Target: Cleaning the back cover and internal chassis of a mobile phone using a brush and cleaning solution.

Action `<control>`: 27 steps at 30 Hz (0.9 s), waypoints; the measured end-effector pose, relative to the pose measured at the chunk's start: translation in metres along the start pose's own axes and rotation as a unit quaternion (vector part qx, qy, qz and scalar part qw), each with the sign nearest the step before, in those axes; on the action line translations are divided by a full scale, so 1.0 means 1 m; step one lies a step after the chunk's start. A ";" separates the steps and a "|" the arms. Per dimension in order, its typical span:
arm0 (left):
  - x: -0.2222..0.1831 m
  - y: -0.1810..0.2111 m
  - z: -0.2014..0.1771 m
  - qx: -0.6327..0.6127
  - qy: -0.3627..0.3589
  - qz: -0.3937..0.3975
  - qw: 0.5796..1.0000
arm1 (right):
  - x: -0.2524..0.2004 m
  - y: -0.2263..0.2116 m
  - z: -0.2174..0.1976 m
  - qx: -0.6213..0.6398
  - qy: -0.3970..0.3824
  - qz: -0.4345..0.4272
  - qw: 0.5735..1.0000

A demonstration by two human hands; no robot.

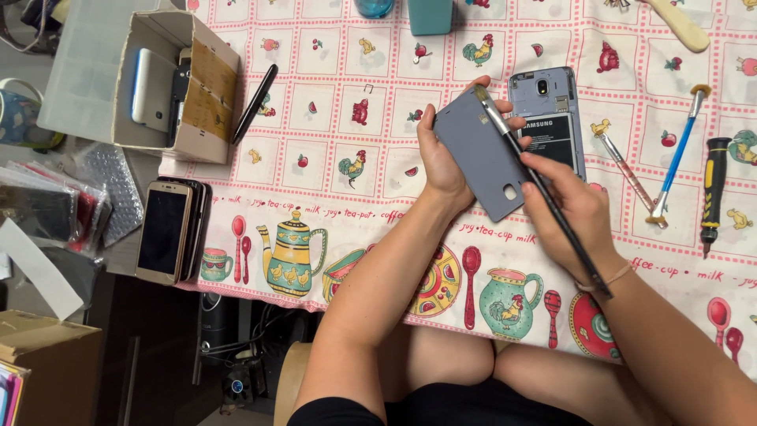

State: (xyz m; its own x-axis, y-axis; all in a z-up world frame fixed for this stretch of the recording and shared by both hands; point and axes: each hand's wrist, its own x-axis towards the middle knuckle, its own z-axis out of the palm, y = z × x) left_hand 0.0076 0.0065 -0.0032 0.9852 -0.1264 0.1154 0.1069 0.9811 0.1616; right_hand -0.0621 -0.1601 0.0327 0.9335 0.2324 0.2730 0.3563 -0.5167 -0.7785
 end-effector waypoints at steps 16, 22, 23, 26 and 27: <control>0.000 0.002 -0.002 -0.006 0.014 0.002 1.000 | -0.005 -0.004 0.002 0.065 -0.109 -0.067 0.990; -0.002 -0.003 -0.017 -0.086 -0.098 -0.026 0.991 | -0.004 -0.011 -0.008 0.021 0.036 -0.030 0.999; -0.003 -0.001 -0.018 -0.088 -0.092 -0.026 0.992 | -0.004 -0.015 -0.008 0.022 0.032 -0.025 0.999; -0.001 0.003 -0.024 -0.090 -0.098 -0.060 0.989 | -0.003 -0.019 -0.006 0.033 -0.107 -0.100 0.989; -0.001 0.004 -0.027 -0.089 -0.106 -0.077 0.987 | -0.004 -0.017 -0.003 -0.006 -0.085 -0.151 0.985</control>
State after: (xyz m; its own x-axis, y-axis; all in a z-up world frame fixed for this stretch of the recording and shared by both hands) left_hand 0.0103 0.0141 -0.0289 0.9074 -0.2845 0.3093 0.2930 0.9559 0.0196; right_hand -0.0718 -0.1548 0.0459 0.7650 0.5115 0.3913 0.6182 -0.4126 -0.6690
